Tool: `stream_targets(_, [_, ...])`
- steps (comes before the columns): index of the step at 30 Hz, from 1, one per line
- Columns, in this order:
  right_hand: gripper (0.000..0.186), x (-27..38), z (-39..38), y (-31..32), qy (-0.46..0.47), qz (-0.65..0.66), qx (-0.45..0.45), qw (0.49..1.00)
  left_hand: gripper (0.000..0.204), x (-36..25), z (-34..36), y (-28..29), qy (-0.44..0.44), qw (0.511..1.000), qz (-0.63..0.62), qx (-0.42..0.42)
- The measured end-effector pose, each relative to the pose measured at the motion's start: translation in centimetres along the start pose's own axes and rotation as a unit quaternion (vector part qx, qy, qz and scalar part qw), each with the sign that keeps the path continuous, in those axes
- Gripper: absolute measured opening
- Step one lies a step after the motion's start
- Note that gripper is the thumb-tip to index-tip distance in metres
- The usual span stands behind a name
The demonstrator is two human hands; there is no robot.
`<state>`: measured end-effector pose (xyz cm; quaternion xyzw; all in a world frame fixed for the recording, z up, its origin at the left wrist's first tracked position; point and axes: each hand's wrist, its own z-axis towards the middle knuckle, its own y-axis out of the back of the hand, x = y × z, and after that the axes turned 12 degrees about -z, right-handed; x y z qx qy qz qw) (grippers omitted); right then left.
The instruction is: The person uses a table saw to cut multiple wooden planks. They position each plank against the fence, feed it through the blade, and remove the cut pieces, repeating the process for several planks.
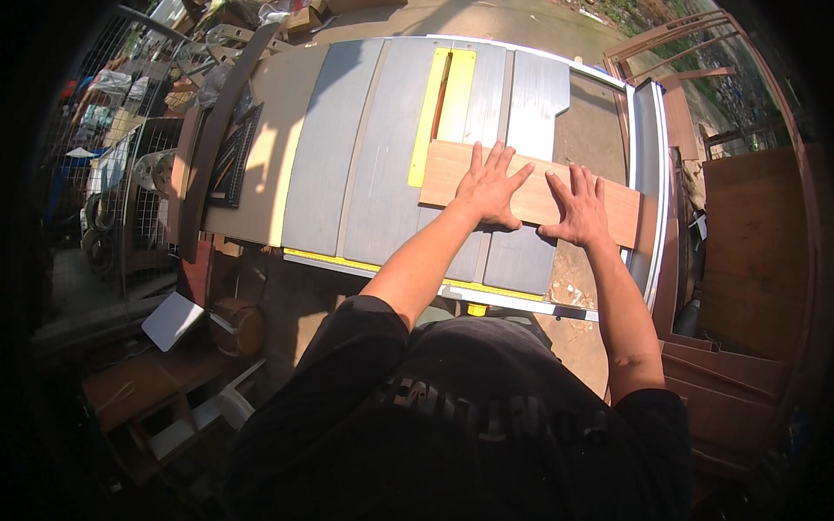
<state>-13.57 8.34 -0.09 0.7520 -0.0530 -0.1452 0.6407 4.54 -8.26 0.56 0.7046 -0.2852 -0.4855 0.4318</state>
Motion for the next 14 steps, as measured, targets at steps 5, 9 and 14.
stream_targets(5, [0.121, -0.12, 0.30, 0.03, -0.001, -0.005, 0.001, 1.000, 0.117, 0.07, 0.24, 0.08, 0.000, 1.000, -0.002, -0.003])
stream_targets(9, [0.121, -0.24, 0.48, -0.01, -0.002, -0.004, 0.003, 1.000, 0.117, 0.10, 0.52, 0.24, 0.002, 1.000, -0.001, 0.003])
stream_targets(14, [0.121, -0.14, 0.79, 0.62, -0.006, -0.004, 0.019, 1.000, 0.117, 0.24, 0.80, 0.28, 0.004, 1.000, 0.001, 0.006])
